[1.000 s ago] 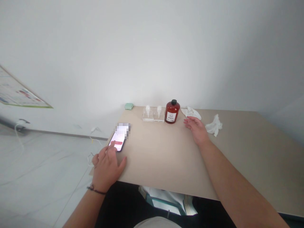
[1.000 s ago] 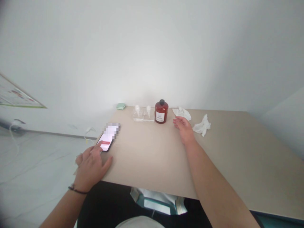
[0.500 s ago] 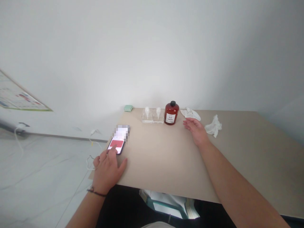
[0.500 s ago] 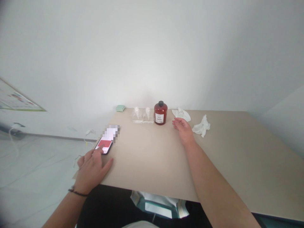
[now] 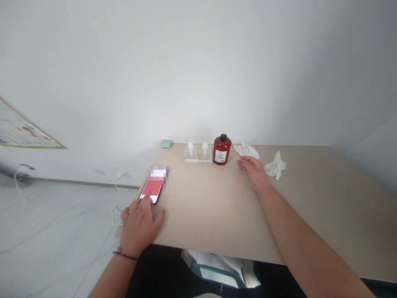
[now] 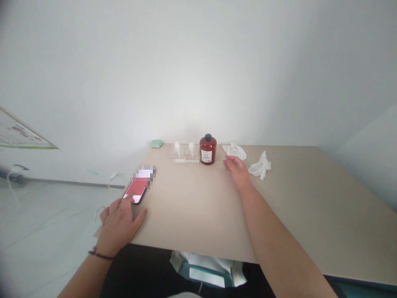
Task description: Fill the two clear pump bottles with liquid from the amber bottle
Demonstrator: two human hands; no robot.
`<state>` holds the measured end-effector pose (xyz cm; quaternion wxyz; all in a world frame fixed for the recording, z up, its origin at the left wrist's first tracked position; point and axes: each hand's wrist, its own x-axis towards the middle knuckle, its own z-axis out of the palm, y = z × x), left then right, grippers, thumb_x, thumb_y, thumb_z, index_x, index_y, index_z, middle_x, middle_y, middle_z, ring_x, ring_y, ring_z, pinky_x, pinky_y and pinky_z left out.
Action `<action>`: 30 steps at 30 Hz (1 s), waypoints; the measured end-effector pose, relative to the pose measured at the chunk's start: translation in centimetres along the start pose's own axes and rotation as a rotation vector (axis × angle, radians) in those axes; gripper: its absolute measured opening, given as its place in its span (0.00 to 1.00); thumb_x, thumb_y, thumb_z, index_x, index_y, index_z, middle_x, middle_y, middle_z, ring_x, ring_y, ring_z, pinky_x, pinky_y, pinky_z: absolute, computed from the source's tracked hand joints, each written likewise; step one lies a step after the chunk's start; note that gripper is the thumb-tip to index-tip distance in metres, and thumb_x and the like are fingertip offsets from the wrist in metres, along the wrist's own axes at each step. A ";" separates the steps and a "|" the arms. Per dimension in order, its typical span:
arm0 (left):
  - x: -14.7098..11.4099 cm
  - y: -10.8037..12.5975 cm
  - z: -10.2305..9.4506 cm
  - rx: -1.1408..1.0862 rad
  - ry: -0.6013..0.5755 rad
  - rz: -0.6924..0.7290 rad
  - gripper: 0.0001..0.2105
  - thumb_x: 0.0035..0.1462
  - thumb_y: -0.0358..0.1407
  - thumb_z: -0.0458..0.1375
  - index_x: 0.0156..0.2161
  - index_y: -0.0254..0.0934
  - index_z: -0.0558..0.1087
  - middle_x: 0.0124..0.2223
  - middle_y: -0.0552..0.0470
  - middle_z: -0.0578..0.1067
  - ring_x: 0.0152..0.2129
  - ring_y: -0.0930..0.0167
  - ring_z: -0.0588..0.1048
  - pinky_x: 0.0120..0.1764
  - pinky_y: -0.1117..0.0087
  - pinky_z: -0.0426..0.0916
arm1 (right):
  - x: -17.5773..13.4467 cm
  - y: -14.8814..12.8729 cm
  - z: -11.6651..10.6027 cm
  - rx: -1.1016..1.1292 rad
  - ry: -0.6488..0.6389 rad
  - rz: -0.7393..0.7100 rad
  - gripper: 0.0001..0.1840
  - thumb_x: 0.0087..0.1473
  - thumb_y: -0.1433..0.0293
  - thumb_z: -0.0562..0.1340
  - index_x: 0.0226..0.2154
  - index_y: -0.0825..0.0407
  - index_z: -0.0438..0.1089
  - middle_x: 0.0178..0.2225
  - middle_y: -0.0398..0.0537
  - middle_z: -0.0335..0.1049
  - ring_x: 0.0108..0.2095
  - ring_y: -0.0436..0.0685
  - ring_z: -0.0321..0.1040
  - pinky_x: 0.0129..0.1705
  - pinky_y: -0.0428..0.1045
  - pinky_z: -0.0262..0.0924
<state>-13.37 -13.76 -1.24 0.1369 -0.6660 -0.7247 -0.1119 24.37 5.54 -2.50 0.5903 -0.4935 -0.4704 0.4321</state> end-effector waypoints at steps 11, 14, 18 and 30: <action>0.0 0.1 0.0 -0.010 -0.003 -0.011 0.25 0.61 0.44 0.53 0.57 0.28 0.63 0.51 0.35 0.76 0.54 0.51 0.68 0.53 0.51 0.56 | -0.1 -0.1 0.0 -0.004 0.000 0.001 0.15 0.47 0.55 0.68 0.36 0.45 0.74 0.34 0.44 0.76 0.41 0.59 0.74 0.53 0.60 0.66; 0.0 0.0 0.0 -0.011 -0.011 -0.010 0.25 0.61 0.44 0.53 0.57 0.28 0.63 0.51 0.35 0.76 0.53 0.51 0.68 0.52 0.51 0.56 | -0.1 -0.2 0.0 0.000 0.002 0.003 0.15 0.46 0.56 0.68 0.35 0.45 0.74 0.34 0.44 0.76 0.41 0.59 0.73 0.53 0.60 0.66; 0.1 0.0 0.0 -0.016 -0.007 -0.012 0.23 0.60 0.44 0.53 0.55 0.30 0.65 0.52 0.35 0.75 0.53 0.51 0.68 0.52 0.52 0.56 | -0.1 -0.1 0.0 0.005 0.001 0.007 0.14 0.47 0.57 0.68 0.35 0.46 0.75 0.34 0.44 0.76 0.41 0.58 0.73 0.53 0.59 0.66; 0.1 0.0 0.1 0.010 -0.004 -0.001 0.23 0.60 0.44 0.54 0.55 0.29 0.65 0.53 0.35 0.75 0.53 0.52 0.69 0.53 0.51 0.57 | -0.1 0.0 -0.1 0.008 0.013 0.015 0.14 0.46 0.57 0.69 0.34 0.46 0.75 0.33 0.44 0.76 0.39 0.57 0.73 0.51 0.57 0.66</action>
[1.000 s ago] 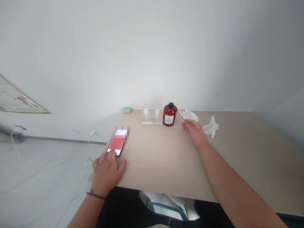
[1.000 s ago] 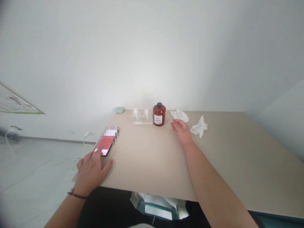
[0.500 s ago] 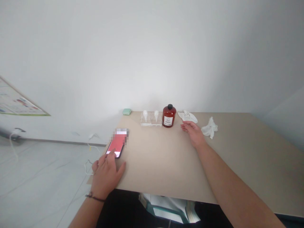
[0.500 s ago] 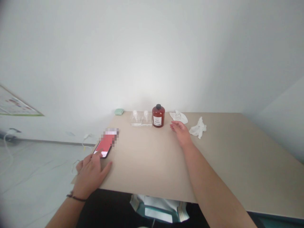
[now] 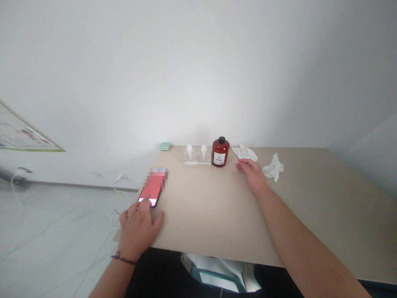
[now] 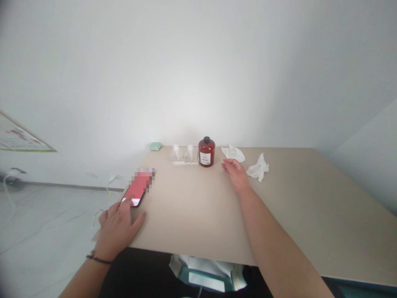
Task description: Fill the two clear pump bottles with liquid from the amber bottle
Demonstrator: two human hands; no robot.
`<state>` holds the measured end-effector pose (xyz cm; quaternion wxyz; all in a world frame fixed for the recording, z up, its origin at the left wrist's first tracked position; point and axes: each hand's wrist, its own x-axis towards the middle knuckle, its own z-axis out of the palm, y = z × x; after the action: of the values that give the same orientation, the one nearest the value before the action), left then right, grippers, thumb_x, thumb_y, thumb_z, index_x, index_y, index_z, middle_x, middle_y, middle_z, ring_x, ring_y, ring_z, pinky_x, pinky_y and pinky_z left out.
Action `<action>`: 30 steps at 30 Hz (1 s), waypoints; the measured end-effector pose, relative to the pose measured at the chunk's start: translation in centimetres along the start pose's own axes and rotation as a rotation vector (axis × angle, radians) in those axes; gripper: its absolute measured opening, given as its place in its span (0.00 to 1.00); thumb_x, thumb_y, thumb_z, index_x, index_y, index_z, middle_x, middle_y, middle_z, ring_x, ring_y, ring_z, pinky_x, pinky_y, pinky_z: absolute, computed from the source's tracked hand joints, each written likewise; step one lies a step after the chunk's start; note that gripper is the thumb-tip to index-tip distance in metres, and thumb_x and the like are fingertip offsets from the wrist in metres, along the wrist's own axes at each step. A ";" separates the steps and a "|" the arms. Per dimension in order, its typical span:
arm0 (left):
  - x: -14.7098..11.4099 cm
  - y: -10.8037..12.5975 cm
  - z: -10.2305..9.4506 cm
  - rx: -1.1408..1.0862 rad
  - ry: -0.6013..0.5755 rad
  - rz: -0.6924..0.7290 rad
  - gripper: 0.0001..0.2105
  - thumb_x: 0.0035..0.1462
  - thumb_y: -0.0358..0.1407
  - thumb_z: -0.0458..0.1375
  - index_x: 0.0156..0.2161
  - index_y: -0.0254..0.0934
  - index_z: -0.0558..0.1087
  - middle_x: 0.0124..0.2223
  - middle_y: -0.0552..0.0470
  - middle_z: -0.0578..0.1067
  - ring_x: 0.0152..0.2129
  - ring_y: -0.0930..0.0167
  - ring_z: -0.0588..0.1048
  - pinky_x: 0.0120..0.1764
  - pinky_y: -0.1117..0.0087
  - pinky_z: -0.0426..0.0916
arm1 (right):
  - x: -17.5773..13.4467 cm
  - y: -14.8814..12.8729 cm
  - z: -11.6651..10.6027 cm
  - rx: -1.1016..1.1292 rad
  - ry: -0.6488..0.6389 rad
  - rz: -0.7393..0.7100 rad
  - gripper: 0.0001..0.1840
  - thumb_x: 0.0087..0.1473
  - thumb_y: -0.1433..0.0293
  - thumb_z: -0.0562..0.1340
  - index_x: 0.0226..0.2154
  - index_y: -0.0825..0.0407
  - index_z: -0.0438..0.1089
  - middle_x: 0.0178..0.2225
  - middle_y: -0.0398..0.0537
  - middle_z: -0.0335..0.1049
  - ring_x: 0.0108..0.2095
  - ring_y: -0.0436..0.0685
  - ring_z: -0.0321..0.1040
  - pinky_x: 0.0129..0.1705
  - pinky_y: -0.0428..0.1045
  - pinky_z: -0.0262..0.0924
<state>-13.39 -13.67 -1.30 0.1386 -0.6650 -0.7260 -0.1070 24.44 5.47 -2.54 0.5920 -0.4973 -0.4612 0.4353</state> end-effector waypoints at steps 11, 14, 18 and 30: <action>0.0 0.0 -0.1 0.007 -0.007 -0.001 0.23 0.60 0.44 0.54 0.54 0.29 0.65 0.54 0.36 0.74 0.53 0.52 0.69 0.52 0.52 0.57 | -0.2 -0.4 0.1 0.000 -0.003 0.006 0.15 0.44 0.56 0.69 0.34 0.47 0.75 0.33 0.44 0.76 0.39 0.57 0.73 0.51 0.57 0.66; 0.1 0.1 -0.2 0.004 -0.019 -0.014 0.23 0.60 0.44 0.54 0.55 0.30 0.64 0.53 0.37 0.75 0.53 0.52 0.69 0.53 0.52 0.57 | -0.1 -0.4 0.1 -0.001 -0.001 0.005 0.15 0.44 0.56 0.69 0.33 0.47 0.75 0.33 0.44 0.75 0.39 0.57 0.73 0.51 0.57 0.66; 0.1 0.2 -0.3 0.006 -0.031 -0.019 0.23 0.60 0.44 0.54 0.54 0.30 0.65 0.54 0.36 0.75 0.53 0.52 0.69 0.52 0.51 0.57 | -0.1 -0.3 0.1 0.000 -0.002 0.008 0.14 0.45 0.57 0.69 0.33 0.47 0.75 0.33 0.44 0.75 0.39 0.57 0.73 0.51 0.57 0.65; 0.0 0.0 0.1 0.013 -0.010 -0.005 0.25 0.60 0.44 0.54 0.56 0.28 0.64 0.53 0.34 0.75 0.53 0.52 0.68 0.53 0.51 0.56 | -0.2 -0.5 0.1 -0.006 -0.002 0.011 0.15 0.44 0.56 0.70 0.33 0.47 0.75 0.32 0.44 0.76 0.38 0.57 0.73 0.51 0.58 0.65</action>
<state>-13.43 -13.62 -1.36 0.1391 -0.6628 -0.7290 -0.0993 24.33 5.24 -2.02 0.5876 -0.5012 -0.4606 0.4375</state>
